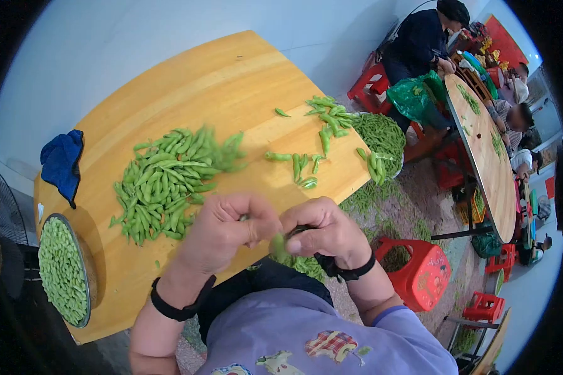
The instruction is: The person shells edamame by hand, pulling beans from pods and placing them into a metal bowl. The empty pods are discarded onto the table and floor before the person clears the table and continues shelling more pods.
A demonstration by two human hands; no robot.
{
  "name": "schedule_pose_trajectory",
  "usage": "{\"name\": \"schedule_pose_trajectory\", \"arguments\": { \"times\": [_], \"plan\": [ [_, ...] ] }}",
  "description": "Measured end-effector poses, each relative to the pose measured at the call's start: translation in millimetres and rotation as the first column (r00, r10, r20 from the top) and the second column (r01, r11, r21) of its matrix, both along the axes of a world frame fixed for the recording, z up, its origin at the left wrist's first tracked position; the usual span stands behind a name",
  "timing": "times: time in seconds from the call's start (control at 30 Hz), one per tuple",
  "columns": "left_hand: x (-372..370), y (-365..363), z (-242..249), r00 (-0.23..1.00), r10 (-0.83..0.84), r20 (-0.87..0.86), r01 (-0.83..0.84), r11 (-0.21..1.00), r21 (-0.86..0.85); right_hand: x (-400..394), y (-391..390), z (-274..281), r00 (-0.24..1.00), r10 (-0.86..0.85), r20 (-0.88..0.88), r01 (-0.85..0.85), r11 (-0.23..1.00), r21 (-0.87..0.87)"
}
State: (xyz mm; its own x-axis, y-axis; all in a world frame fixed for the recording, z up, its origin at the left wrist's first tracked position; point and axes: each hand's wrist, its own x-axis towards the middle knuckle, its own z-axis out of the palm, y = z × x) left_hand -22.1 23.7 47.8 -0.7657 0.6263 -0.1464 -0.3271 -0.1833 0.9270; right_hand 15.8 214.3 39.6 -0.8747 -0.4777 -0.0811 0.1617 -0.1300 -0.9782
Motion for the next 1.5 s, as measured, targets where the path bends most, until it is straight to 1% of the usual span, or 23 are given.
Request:
{"name": "schedule_pose_trajectory", "arguments": {
  "times": [0.03, 0.07, 0.1, 0.17, 0.2, 0.23, 0.27, 0.3, 0.33, 0.4, 0.43, 0.47, 0.53, 0.57, 0.63, 0.67, 0.73, 0.77, 0.83, 1.03, 1.1, 1.23, 1.5],
  "plan": [
    [1.6, 2.5, -6.2, 1.000, -0.005, 0.000, 0.005, 1.000, 0.000, 0.5, 0.4, -4.6, 0.990, 0.071, 0.119, -0.046, 0.979, -0.199],
    [4.1, 6.4, -12.2, 0.999, -0.007, -0.046, 0.015, 0.984, 0.179, 1.6, 0.7, -7.7, 0.962, 0.162, 0.220, -0.064, 0.917, -0.394],
    [6.2, 8.9, -15.4, 0.996, 0.000, -0.091, 0.032, 0.935, 0.353, 2.2, -1.3, -8.9, 0.963, 0.157, 0.221, -0.060, 0.918, -0.393],
    [5.9, 1.7, -18.0, 1.000, -0.004, -0.019, 0.009, 0.958, 0.285, 2.1, -6.9, -10.5, 0.935, 0.217, 0.280, -0.034, 0.842, -0.538],
    [4.7, -0.8, -17.4, 0.999, 0.000, 0.052, -0.011, 0.977, 0.212, 3.5, -6.4, -7.9, 0.943, 0.071, 0.327, 0.030, 0.955, -0.295],
    [6.0, 0.2, -14.8, 0.999, -0.001, 0.052, -0.010, 0.977, 0.212, 4.5, -8.7, -4.2, 0.943, 0.070, 0.326, 0.031, 0.955, -0.295],
    [9.1, 2.6, -9.3, 0.996, 0.076, 0.056, -0.081, 0.992, 0.093, 5.6, -12.8, 0.0, 0.984, -0.154, -0.094, 0.159, 0.986, 0.052],
    [12.6, 5.2, -6.7, 0.987, 0.155, 0.053, -0.154, 0.988, -0.029, 7.5, -16.2, 4.4, 0.820, -0.192, -0.539, 0.402, 0.864, 0.304],
    [14.0, 7.5, -7.0, 0.986, 0.159, 0.057, -0.158, 0.987, -0.030, 9.5, -19.0, 9.5, 0.760, -0.166, -0.628, 0.480, 0.796, 0.370],
    [13.3, 10.6, -7.0, 0.979, 0.151, -0.139, -0.174, 0.970, -0.168, 13.1, -20.0, 10.3, 0.783, -0.158, -0.602, 0.455, 0.805, 0.380],
    [12.6, 10.1, -7.2, 0.978, 0.156, -0.139, -0.179, 0.970, -0.168, 13.9, -19.4, 10.3, 0.800, -0.154, -0.580, 0.438, 0.810, 0.389],
    [12.5, 9.8, -7.5, 0.988, 0.149, -0.034, -0.152, 0.978, -0.142, 14.0, -18.1, 10.0, 0.802, -0.150, -0.578, 0.434, 0.812, 0.391],
    [12.6, 8.0, -10.8, 0.988, 0.139, 0.072, -0.131, 0.985, -0.112, 13.9, -16.0, 8.4, 0.934, -0.260, -0.245, 0.327, 0.900, 0.290],
    [11.6, 6.6, -16.4, 0.983, 0.137, 0.120, -0.129, 0.989, -0.071, 13.8, -16.1, 7.4, 0.935, -0.259, -0.244, 0.325, 0.900, 0.290],
    [11.1, 7.3, -25.6, 0.977, 0.132, 0.166, -0.129, 0.991, -0.030, 13.7, -16.4, 4.8, 0.919, -0.382, 0.098, 0.370, 0.921, 0.120],
    [12.2, 8.6, -29.4, 0.959, 0.149, 0.240, -0.158, 0.987, 0.020, 14.0, -17.6, 0.7, 0.920, -0.380, 0.096, 0.369, 0.922, 0.120],
    [15.2, 11.2, -32.1, 0.935, 0.166, 0.313, -0.197, 0.978, 0.070, 15.5, -23.0, -8.7, 0.863, -0.403, -0.304, 0.489, 0.818, 0.303],
    [17.6, 12.9, -32.8, 0.919, 0.172, 0.354, -0.224, 0.968, 0.111, 15.9, -25.8, -8.6, 0.866, -0.396, -0.304, 0.482, 0.821, 0.305],
    [19.9, 17.1, -32.4, 0.899, 0.185, 0.397, -0.263, 0.953, 0.152, 16.1, -31.9, -6.4, 0.660, -0.321, -0.680, 0.668, 0.666, 0.333],
    [24.5, 26.5, -25.9, 0.812, 0.301, 0.500, -0.396, 0.913, 0.094, 15.7, -38.5, -11.3, 0.565, -0.286, -0.774, 0.734, 0.603, 0.312],
    [27.2, 24.9, -30.7, 0.822, 0.181, 0.540, -0.356, 0.903, 0.239, 17.6, -40.7, -11.5, 0.541, -0.252, -0.802, 0.743, 0.590, 0.316],
    [21.3, 19.3, -32.7, 0.823, 0.138, 0.551, -0.322, 0.913, 0.252, 21.1, -43.8, -12.4, 0.485, -0.132, -0.865, 0.761, 0.552, 0.342],
    [18.1, 19.9, -42.0, 0.803, 0.186, 0.566, -0.300, 0.947, 0.114, 19.6, -44.8, -15.6, 0.532, -0.215, -0.819, 0.732, 0.603, 0.317]
  ]
}}
